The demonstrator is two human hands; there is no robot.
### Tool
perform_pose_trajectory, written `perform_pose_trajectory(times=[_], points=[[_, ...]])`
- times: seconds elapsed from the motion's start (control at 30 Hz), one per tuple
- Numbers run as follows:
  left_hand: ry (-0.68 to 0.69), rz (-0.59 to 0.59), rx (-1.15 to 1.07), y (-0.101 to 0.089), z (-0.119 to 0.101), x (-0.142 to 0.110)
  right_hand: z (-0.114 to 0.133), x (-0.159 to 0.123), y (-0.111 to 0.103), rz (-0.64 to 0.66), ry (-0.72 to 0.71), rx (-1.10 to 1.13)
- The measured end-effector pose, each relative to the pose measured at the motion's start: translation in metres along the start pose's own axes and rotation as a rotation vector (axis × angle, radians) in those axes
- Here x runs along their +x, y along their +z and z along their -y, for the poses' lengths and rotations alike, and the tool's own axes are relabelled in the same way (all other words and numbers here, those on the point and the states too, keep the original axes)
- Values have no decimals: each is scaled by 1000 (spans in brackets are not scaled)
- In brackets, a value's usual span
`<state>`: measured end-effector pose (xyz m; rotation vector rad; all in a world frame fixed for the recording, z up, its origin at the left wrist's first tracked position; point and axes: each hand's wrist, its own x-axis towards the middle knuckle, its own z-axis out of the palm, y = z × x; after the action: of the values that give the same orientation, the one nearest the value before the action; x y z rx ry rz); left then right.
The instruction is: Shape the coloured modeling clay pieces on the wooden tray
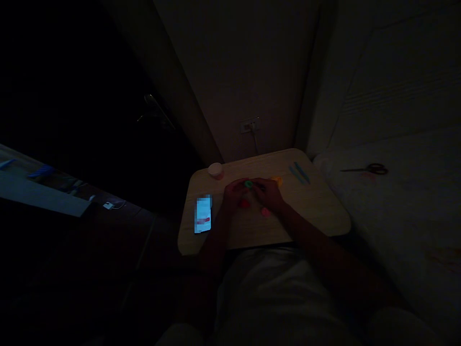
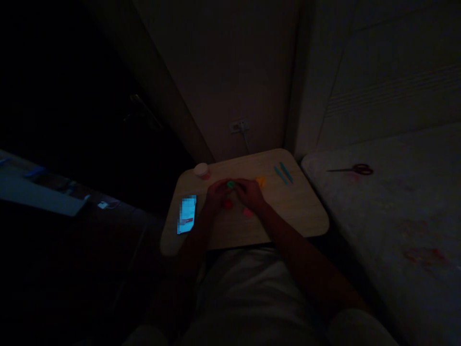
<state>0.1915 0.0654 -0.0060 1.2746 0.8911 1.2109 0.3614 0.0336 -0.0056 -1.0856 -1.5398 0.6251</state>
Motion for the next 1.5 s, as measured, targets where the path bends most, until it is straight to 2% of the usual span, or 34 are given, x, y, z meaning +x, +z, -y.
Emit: perform_pose_trajectory(times=[0.1,0.4,0.6,0.73,0.83,0.97,1.2,1.37,1.43,1.5], points=[[-15,-15,13,1,2,1,0,-2,1,32,-19,-6],[-7,-37,80,0,6,3,-4,-1,2,20,81,-45],[-61,-47,91,1,5,0,0,-1,-2,48,26,-113],[-57,-51,2,1,5,-1,1,0,0,3,22,-128],[-27,28,-104,1,2,-1,5,1,0,-57,30,-124],[-45,130,-155,-1,-3,-1,13,0,1,-22,70,-34],[-42,103,-70,-7,-2,-4,19,-3,15,-107,226,157],[59,155,19,-15,-22,-10,19,-9,23,-89,370,393],[52,273,75,-20,-39,-12,22,-11,20,-80,394,456],[-1,333,110,-27,-59,-17,26,-12,15,-87,397,493]])
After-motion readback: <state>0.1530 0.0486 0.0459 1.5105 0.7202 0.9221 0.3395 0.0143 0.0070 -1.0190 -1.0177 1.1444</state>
